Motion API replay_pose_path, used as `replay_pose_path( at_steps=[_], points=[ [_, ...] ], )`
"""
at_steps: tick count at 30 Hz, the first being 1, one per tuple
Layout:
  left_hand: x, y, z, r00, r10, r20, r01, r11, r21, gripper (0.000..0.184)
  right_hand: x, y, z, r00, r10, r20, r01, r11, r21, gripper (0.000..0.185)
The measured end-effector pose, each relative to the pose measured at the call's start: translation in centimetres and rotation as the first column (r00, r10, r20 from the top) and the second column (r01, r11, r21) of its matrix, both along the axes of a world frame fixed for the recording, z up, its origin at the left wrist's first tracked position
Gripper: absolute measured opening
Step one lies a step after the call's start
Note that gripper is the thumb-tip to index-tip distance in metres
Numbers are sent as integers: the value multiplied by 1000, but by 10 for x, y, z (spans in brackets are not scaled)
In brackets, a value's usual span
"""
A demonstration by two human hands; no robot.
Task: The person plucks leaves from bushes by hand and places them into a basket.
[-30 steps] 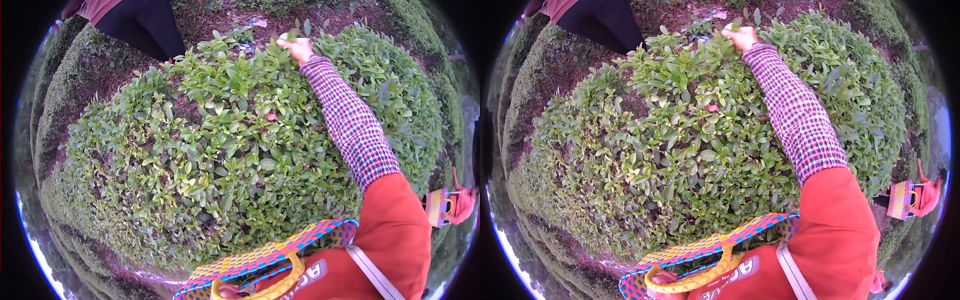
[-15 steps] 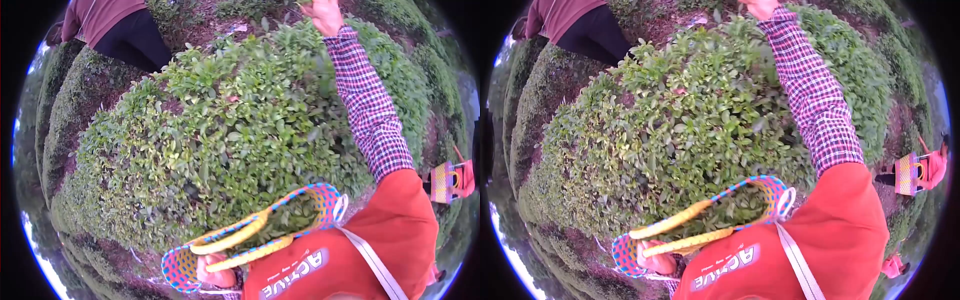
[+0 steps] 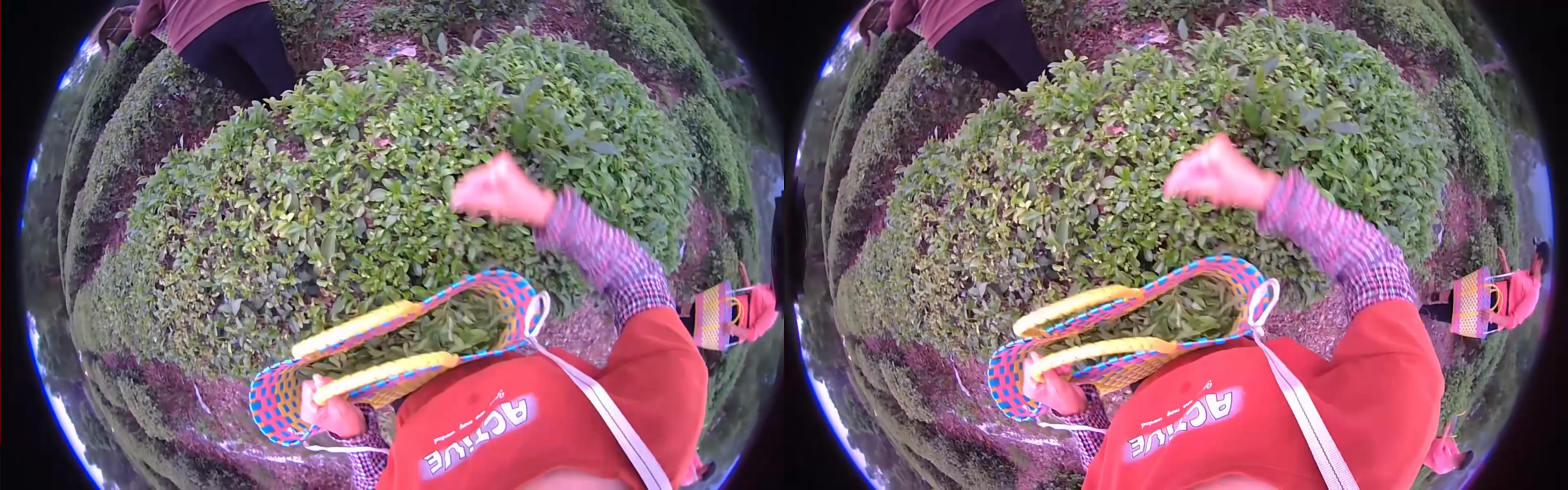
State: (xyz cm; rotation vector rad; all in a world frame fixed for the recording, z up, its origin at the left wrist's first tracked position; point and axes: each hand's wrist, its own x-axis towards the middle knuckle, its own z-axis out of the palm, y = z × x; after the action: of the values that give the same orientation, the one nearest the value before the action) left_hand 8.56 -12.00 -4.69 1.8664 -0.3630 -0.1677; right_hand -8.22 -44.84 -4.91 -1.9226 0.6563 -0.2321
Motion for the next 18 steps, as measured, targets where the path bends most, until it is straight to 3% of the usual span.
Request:
replay_pose_path(
  at_steps=[1,2,3,4,5,6,7,10,11,12,14,15,16,18],
  points=[
    [-1,-2,3,999,-18,47,18,1000,-3,35,17,-48,-23,996,-14,91,38,962,-272,22],
    [-2,-6,6,995,-36,91,37,999,-4,36,39,-95,-43,987,-143,76,160,928,-336,35],
    [-5,-15,11,1000,-19,15,21,996,-92,36,62,-137,-44,942,-223,-251,68,858,-508,63],
    [0,-10,14,992,-124,-6,124,992,-26,33,86,-169,-56,917,-274,-289,69,825,-561,93],
    [6,12,-10,985,-137,-108,119,980,-160,27,110,-203,-84,903,-320,-288,107,814,-571,105],
    [10,17,-20,982,-131,-133,106,978,-180,23,131,-223,-95,862,-335,-382,45,799,-599,107],
    [15,20,-29,980,-125,-157,92,975,-200,24,150,-244,-109,837,-314,-448,-8,811,-584,107],
    [33,37,-44,969,-245,-18,246,969,37,40,192,-256,-119,766,-220,-604,-178,830,-528,103],
    [47,60,-61,896,-337,-289,271,931,-245,36,201,-255,-118,800,-199,-566,-135,860,-493,100],
    [57,65,-64,730,-468,-499,194,841,-505,33,207,-251,-118,829,-181,-529,-92,889,-449,96],
    [44,66,-76,897,-379,-230,233,845,-481,27,216,-253,-129,809,-213,-548,-113,858,-501,81],
    [38,56,-77,943,-325,-76,254,847,-466,24,217,-245,-129,824,-309,-475,-37,807,-589,68],
    [34,42,-69,952,-297,-76,250,896,-368,21,218,-239,-128,832,-397,-389,40,741,-670,55],
    [30,26,-47,969,-240,-62,228,961,-153,15,217,-249,-148,847,-463,-262,207,740,-640,47]
  ],
)
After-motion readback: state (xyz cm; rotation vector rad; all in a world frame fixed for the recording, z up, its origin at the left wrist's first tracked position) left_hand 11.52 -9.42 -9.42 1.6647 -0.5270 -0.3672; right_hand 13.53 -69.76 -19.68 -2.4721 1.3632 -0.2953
